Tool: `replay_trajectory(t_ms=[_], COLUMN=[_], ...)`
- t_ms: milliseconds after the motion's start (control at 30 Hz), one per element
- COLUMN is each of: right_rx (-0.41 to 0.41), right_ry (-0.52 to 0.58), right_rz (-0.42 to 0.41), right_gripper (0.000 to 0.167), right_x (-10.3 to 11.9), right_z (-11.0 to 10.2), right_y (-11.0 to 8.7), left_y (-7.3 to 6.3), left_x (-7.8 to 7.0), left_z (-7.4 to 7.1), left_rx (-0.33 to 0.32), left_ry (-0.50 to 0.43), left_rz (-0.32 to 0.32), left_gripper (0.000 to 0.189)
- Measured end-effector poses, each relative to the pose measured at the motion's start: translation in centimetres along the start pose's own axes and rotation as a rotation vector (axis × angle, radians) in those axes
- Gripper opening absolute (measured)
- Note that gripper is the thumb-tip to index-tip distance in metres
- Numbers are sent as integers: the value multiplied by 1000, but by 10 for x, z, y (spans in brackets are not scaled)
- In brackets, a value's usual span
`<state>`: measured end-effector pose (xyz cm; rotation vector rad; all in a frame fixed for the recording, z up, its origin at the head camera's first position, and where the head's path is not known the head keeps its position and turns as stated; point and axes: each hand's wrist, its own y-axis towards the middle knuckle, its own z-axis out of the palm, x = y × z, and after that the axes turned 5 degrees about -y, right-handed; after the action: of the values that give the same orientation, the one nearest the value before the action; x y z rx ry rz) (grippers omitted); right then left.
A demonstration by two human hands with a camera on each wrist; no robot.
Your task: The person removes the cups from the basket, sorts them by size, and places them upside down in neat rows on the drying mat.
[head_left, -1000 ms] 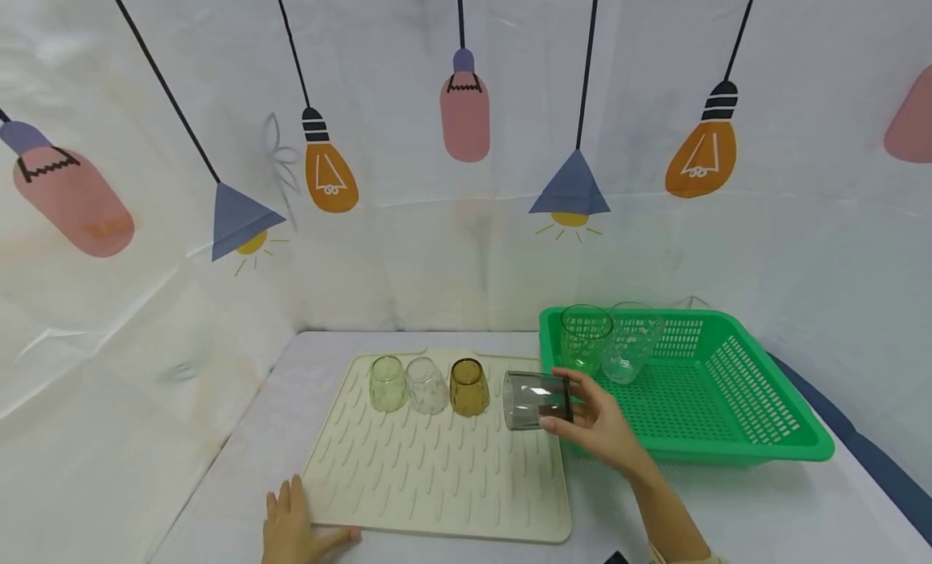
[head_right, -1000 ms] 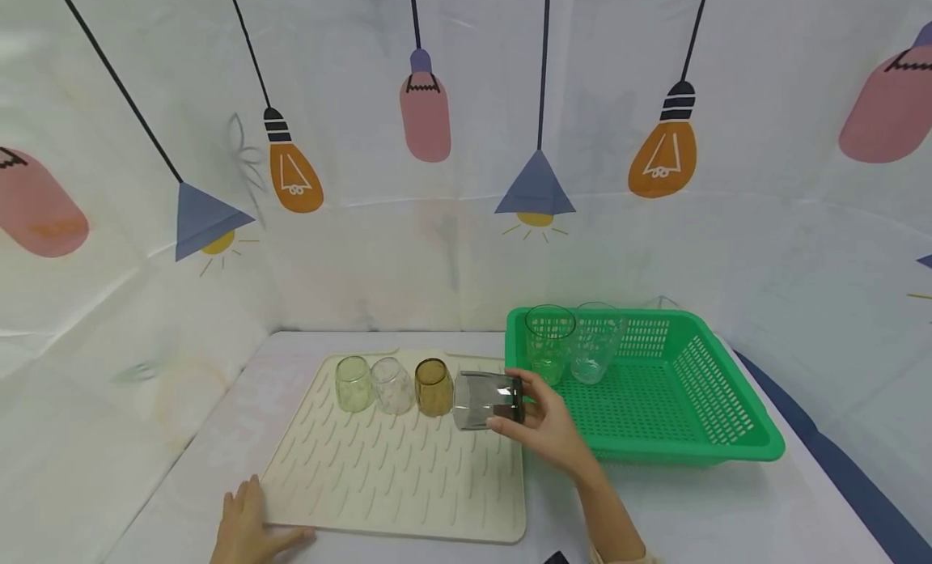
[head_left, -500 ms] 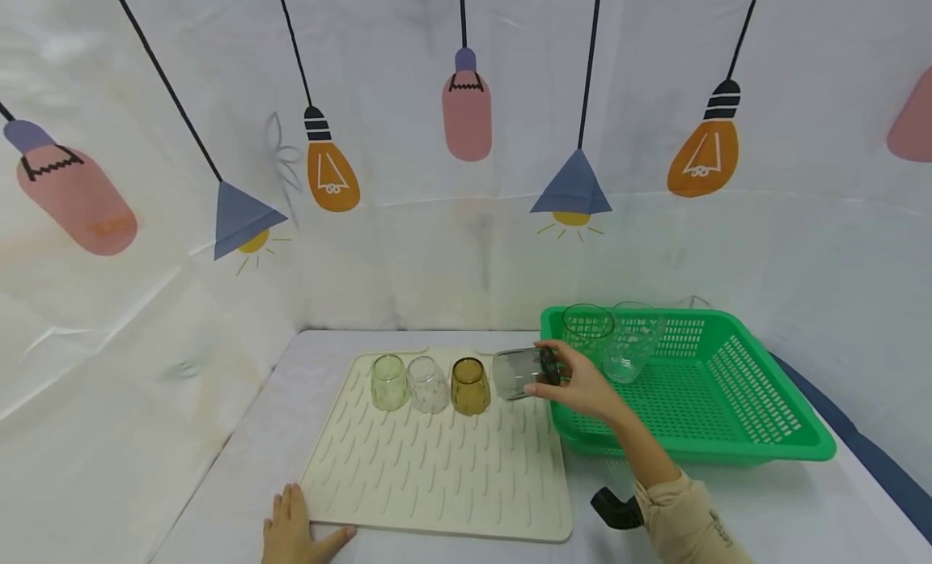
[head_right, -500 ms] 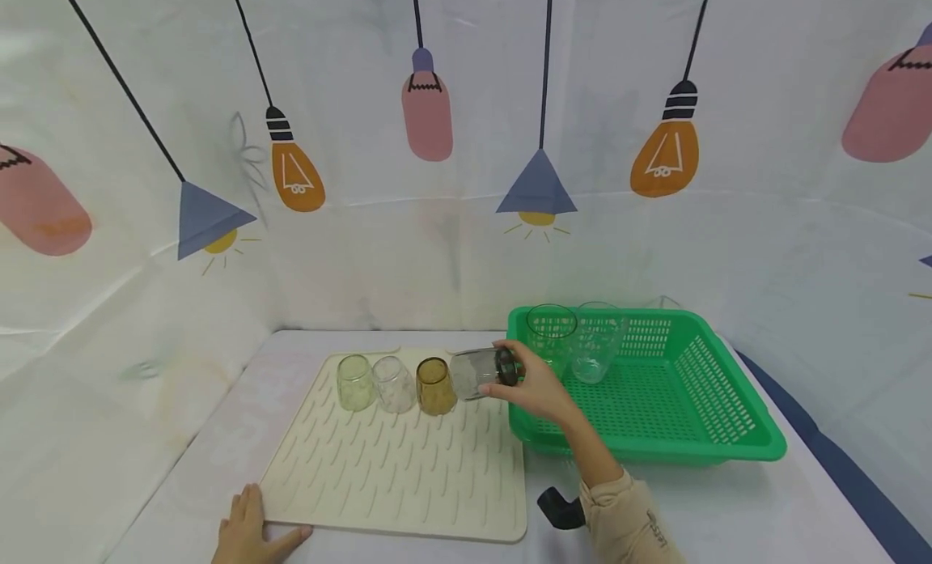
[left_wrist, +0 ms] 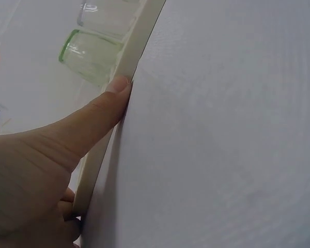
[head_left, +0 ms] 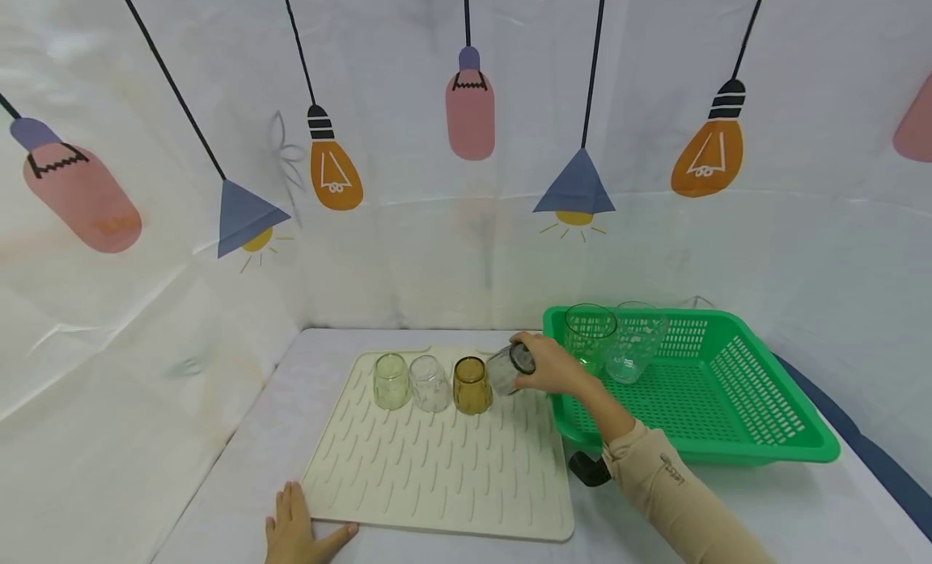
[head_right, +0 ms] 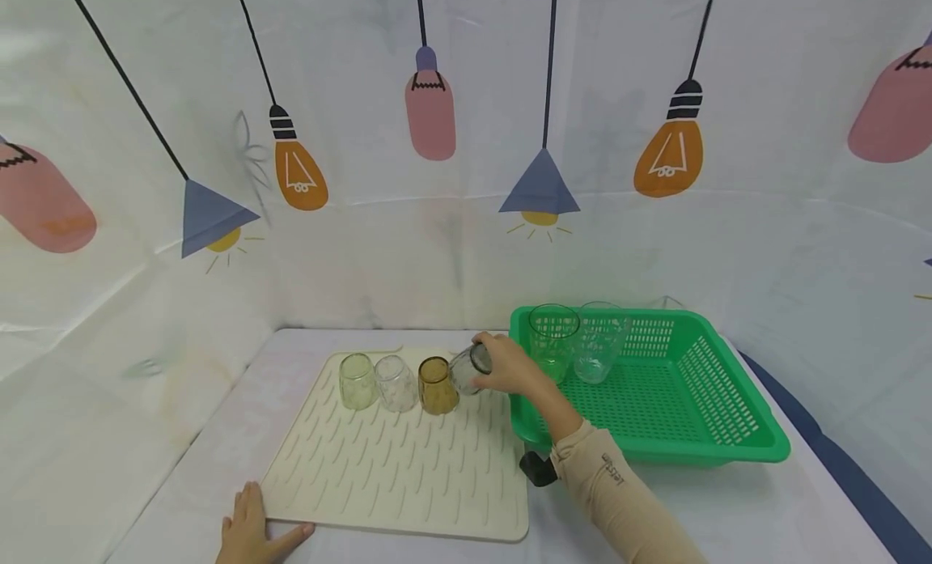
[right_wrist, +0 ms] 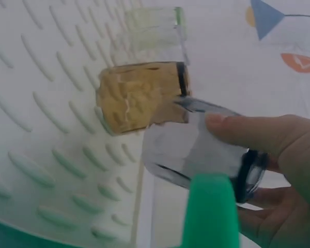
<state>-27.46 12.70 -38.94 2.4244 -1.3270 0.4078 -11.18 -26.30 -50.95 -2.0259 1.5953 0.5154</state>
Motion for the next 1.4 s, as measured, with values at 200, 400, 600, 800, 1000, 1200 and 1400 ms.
replay_trajectory(t_ms=[200,400,600,800,1000,1200,1400], right_rx=[126,127,87,199,313,324,325], right_ry=[-86,-101,-208,-396,-388,-327,-290], right_rz=[48,57,70,62,114,113,100], right_gripper=[64,65,66,61,61,64,70], right_x=[6,9,16,26,21,11,10], right_z=[0,-4,-9,-2,14,22,22], right_y=[11,10,10,19,28,33,35], left_y=[-1,-4,-4,-5,-5,-4,-5], left_x=[-4,-3,-3,-3,-3,-2,-4], left_z=[0,-1,0,0,1,2,0], left_rx=[-26,-35,-32,-37,-34,-34,-39], left_ry=[-6,-12,-18,-21,-32,-32,-22], left_rz=[1,-2,-6,-5,-7,-12,-10], left_gripper=[127,127,127,127,127,128,127])
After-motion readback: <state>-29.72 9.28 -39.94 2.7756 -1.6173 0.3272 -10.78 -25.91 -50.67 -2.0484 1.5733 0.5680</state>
